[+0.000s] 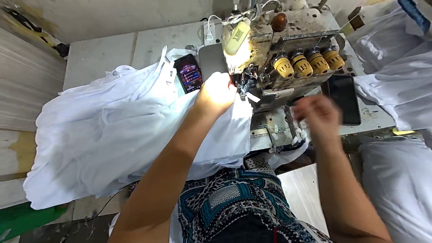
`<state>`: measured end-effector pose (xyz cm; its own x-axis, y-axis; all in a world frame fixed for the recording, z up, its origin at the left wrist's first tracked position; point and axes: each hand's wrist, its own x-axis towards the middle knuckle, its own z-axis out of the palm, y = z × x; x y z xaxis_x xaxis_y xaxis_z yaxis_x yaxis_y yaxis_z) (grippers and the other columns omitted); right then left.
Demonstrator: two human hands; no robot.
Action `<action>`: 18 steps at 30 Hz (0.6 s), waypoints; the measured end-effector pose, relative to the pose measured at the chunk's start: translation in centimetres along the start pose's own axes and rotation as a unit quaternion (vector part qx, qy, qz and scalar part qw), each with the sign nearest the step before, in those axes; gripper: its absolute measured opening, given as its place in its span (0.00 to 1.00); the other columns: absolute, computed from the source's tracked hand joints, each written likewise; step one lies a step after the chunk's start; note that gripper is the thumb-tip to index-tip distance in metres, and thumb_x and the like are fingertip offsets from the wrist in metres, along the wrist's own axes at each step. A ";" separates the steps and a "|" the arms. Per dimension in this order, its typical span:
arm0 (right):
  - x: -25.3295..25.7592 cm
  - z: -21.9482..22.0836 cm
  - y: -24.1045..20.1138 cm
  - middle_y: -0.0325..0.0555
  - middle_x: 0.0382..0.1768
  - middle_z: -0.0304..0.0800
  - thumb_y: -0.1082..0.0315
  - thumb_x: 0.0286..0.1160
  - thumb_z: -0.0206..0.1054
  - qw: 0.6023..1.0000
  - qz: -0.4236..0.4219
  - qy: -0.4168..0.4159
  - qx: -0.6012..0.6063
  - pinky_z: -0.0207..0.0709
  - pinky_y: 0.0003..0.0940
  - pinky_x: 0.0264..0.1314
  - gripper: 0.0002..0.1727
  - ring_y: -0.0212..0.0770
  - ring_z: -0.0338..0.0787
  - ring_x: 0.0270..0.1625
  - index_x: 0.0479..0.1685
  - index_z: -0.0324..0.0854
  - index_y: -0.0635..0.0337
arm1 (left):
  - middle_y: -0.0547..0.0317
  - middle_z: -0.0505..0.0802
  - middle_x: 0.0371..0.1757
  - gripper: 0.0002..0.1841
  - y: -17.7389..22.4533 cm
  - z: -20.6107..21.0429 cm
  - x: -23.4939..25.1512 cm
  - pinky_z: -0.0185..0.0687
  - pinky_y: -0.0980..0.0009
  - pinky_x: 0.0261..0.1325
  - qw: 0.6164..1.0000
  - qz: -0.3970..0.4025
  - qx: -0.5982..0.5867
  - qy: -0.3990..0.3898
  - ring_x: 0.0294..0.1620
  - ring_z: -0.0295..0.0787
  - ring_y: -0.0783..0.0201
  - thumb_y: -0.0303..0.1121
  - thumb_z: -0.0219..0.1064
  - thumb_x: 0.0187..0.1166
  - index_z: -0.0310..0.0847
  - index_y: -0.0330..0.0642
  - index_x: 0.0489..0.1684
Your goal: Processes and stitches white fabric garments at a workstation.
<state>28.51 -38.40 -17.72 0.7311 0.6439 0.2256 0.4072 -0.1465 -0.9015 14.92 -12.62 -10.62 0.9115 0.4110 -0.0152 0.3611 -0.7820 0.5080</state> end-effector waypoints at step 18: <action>15.4 -5.1 1.7 0.51 0.49 0.82 0.76 0.90 0.49 0.973 0.134 -0.106 -0.155 0.70 0.12 0.59 0.14 0.20 0.78 0.49 0.62 0.74 0.76 | 0.37 0.89 0.62 0.14 -1.5 0.6 1.7 0.70 0.41 0.70 0.991 -0.062 -0.051 0.105 0.72 0.80 0.41 0.33 0.58 0.86 0.86 0.32 0.56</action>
<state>43.28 -32.58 -13.85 0.7180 0.6870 -0.1123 0.3872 -0.5283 -0.7556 16.07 -11.04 -11.90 0.7967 0.5976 0.0905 0.4365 -0.6724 0.5977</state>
